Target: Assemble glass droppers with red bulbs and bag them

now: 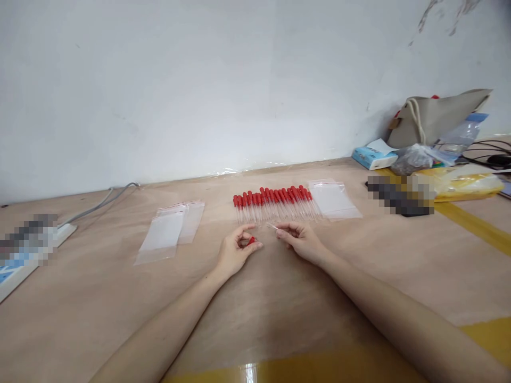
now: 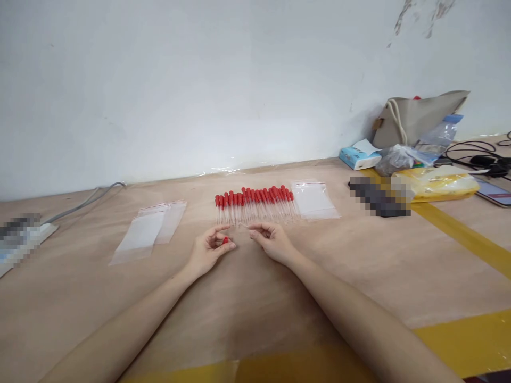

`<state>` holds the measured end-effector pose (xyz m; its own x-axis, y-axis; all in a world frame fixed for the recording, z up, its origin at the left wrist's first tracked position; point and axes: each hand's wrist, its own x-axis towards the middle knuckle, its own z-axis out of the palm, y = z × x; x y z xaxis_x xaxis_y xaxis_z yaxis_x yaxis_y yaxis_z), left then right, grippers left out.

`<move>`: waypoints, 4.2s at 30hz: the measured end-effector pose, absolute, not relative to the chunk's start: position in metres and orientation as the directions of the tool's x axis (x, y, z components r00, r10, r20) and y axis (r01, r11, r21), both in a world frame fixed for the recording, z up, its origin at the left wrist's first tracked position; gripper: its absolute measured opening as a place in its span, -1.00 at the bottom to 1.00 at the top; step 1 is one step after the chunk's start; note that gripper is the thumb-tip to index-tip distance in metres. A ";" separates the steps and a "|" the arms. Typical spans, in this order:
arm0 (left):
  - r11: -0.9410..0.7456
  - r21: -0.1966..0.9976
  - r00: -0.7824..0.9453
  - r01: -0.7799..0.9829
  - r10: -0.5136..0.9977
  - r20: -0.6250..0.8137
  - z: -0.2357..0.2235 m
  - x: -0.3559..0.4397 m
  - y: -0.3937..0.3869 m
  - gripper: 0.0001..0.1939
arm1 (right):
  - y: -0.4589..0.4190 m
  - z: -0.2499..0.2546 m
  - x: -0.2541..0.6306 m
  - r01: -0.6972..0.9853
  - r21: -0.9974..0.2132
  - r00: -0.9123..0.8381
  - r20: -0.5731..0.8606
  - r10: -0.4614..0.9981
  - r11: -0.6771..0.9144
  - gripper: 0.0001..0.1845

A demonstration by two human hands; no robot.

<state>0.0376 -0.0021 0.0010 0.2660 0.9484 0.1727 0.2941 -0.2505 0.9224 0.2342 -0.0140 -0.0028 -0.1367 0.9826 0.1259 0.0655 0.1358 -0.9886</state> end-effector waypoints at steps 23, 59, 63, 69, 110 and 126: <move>-0.468 0.777 0.294 0.421 0.881 0.371 0.000 0.037 -0.009 -0.85 | -0.022 -0.001 0.236 0.438 -0.787 -0.310 0.322 0.894 0.435 -0.75; -0.117 0.983 0.034 -0.144 0.992 0.123 0.006 0.042 -0.006 -0.68 | -0.025 0.000 0.209 0.416 -0.769 -0.365 0.348 0.864 0.485 -0.63; 0.083 0.954 -0.062 -0.289 0.993 -0.105 0.015 0.026 0.004 -0.67 | -0.028 -0.004 0.218 0.415 -0.774 -0.326 0.364 0.872 0.478 -0.61; -0.040 0.963 0.018 0.266 0.999 0.036 0.029 0.008 0.055 -0.70 | -0.028 -0.003 0.220 0.457 -0.755 -0.347 0.335 0.876 0.470 -0.75; -0.407 0.256 0.351 0.877 0.906 0.237 0.006 -0.028 0.009 -0.47 | 0.043 -0.013 0.353 0.822 -0.398 0.552 0.377 0.744 -0.408 -0.68; 0.033 0.999 0.361 0.034 0.932 -0.043 0.032 0.009 -0.017 -0.57 | -0.033 0.014 0.187 0.093 -0.894 -0.328 0.387 0.862 0.437 -0.66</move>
<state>0.0089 -0.0168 0.0319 0.3609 0.9316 -0.0433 0.0336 0.0335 0.9989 0.1872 -0.0329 0.0144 -0.3281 0.8616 0.3873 0.0929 0.4374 -0.8945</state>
